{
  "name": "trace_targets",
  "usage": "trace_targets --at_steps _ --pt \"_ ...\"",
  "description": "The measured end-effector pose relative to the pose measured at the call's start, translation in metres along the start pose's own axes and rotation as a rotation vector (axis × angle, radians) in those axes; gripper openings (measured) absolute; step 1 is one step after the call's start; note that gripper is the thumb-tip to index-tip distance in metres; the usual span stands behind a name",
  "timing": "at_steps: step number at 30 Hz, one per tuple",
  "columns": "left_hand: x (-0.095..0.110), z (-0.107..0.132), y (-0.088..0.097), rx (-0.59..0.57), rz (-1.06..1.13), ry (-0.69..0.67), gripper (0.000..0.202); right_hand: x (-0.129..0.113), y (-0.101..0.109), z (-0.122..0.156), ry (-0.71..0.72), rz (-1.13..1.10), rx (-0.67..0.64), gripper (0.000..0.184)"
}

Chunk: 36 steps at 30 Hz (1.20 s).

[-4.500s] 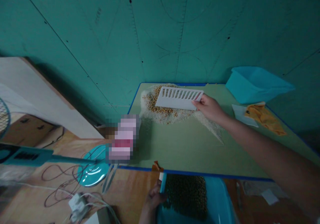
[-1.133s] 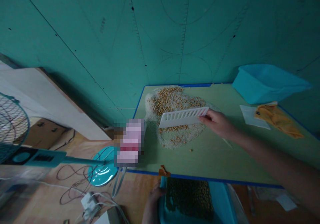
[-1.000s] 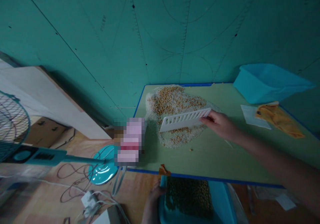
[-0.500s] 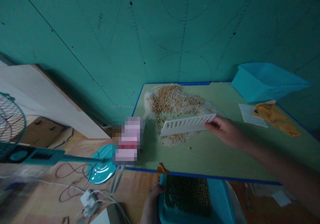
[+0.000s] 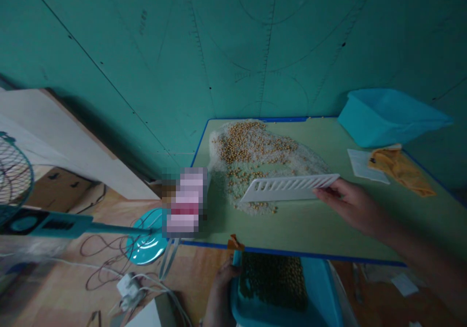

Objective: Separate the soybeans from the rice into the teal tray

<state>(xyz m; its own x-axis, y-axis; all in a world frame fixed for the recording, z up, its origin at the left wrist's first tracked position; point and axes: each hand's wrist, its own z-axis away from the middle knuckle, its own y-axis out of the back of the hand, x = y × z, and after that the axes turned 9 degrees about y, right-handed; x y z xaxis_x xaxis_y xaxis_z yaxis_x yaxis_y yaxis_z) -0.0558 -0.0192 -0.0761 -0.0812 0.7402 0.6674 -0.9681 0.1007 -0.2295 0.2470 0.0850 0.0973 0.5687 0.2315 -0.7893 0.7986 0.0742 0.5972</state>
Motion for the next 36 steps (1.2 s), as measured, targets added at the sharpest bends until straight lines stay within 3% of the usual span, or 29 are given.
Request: trace_targets --at_steps 7,13,23,28,36 --pt "0.0 -0.001 -0.004 -0.01 -0.049 0.049 0.017 -0.004 0.003 0.014 -0.039 0.034 -0.048 0.028" --pt "0.005 -0.001 -0.007 0.01 -0.06 0.072 0.018 -0.001 0.007 0.013 -0.086 0.039 0.028 0.033" --pt "0.017 0.003 -0.015 0.008 -0.068 0.102 0.019 -0.004 0.006 0.023 -0.114 0.046 -0.036 0.028" --pt "0.012 -0.001 -0.011 -0.006 -0.058 0.118 0.024 -0.009 0.007 0.027 -0.164 0.083 -0.021 0.028" --pt "0.0 -0.006 -0.003 -0.023 -0.065 0.111 0.015 -0.009 0.008 0.034 -0.245 0.042 -0.005 0.028"
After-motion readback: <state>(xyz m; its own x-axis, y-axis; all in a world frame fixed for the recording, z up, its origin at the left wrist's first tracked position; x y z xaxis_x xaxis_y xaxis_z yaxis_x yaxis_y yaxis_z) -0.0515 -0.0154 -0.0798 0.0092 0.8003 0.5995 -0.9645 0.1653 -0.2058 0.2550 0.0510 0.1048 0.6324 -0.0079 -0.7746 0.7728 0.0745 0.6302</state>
